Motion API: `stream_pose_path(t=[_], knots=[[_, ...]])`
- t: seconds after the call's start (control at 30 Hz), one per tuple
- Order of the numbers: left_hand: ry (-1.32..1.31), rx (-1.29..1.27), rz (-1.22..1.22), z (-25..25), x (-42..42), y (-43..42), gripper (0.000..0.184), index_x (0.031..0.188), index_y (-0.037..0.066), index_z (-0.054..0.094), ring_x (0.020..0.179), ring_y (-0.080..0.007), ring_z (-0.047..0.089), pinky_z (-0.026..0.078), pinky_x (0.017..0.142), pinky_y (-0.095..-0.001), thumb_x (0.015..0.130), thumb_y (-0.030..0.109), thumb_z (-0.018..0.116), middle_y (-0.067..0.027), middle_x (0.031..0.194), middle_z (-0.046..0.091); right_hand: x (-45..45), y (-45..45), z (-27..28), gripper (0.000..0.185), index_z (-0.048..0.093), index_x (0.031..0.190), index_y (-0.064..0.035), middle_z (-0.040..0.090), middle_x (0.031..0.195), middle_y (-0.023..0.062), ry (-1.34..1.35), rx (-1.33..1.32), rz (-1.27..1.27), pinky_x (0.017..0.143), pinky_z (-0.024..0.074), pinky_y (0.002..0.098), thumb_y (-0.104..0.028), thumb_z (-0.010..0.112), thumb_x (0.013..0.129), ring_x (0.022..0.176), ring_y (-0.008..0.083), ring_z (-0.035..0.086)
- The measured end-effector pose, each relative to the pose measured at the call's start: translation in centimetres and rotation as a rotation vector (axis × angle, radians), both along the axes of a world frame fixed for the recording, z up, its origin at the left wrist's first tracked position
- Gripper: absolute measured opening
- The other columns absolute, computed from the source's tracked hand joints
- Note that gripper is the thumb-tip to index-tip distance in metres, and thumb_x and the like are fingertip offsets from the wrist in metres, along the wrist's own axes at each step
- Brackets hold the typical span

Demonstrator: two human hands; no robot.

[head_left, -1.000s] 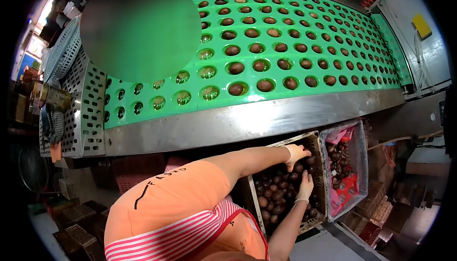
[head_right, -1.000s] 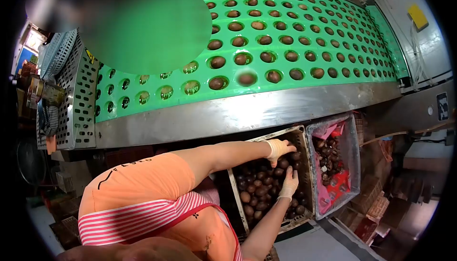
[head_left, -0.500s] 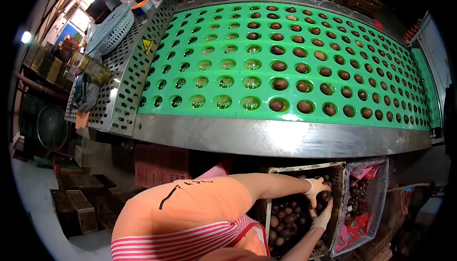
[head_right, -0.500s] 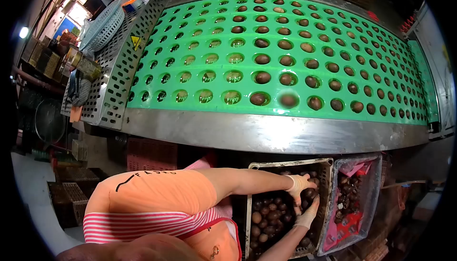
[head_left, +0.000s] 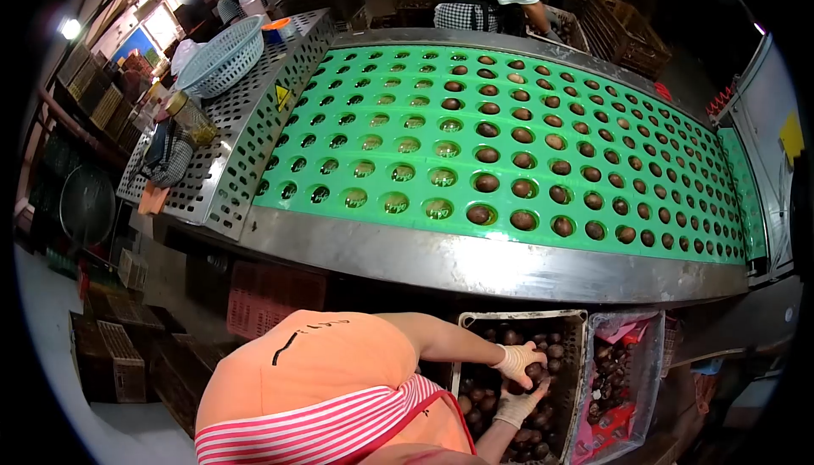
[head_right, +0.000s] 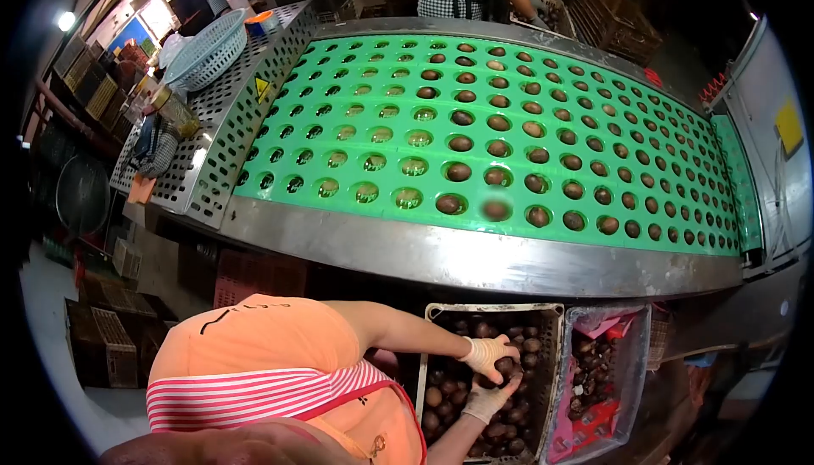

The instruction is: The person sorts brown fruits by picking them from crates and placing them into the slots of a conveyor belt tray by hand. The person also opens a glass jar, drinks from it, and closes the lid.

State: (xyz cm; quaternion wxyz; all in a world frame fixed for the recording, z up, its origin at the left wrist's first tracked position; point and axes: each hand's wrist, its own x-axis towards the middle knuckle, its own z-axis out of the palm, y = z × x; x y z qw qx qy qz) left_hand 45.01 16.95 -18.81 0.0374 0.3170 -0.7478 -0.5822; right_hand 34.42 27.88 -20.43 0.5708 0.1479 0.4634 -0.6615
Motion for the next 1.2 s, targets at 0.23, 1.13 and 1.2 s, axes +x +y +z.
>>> stream_pose_path(t=[0.23, 1.13, 1.2], knots=[[0.129, -0.017, 0.049, 2.4, 0.6, 1.7, 0.072, 0.124, 0.016, 0.054, 0.109, -0.0415, 0.053, 0.046, 0.093, -0.0445, 0.06, 0.039, 0.08, -0.0213, 0.123, 0.042, 4.5, 0.3, 5.5, 0.064, 0.049, 0.135, -0.0197, 0.051, 0.135, 0.0002, 0.139, 0.112, -0.114, 0.097, 0.039, 0.0407, -0.06, 0.058, 0.086, 0.122, 0.0204, 0.048], [-0.033, -0.361, 0.929, 5.6, 42.3, -19.9, 0.066, 0.116, 0.01, 0.056, 0.112, -0.0349, 0.052, 0.047, 0.097, -0.0437, 0.06, 0.03, 0.086, -0.0202, 0.122, 0.048, 32.3, -35.2, 10.6, 0.051, 0.063, 0.12, -0.0206, 0.044, 0.133, 0.022, 2.134, -0.172, 1.427, 0.09, 0.0511, 0.0443, -0.014, 0.072, 0.07, 0.107, 0.0391, 0.059], [-0.044, -0.389, 0.799, 7.3, 43.7, -20.8, 0.061, 0.113, 0.011, 0.057, 0.113, -0.0368, 0.052, 0.046, 0.1, -0.0423, 0.061, 0.029, 0.083, -0.0193, 0.127, 0.046, 32.5, -36.6, 12.2, 0.047, 0.067, 0.115, -0.0235, 0.047, 0.133, 0.0178, 2.114, -0.266, 1.355, 0.09, 0.0513, 0.0426, -0.009, 0.069, 0.07, 0.107, 0.038, 0.06]])
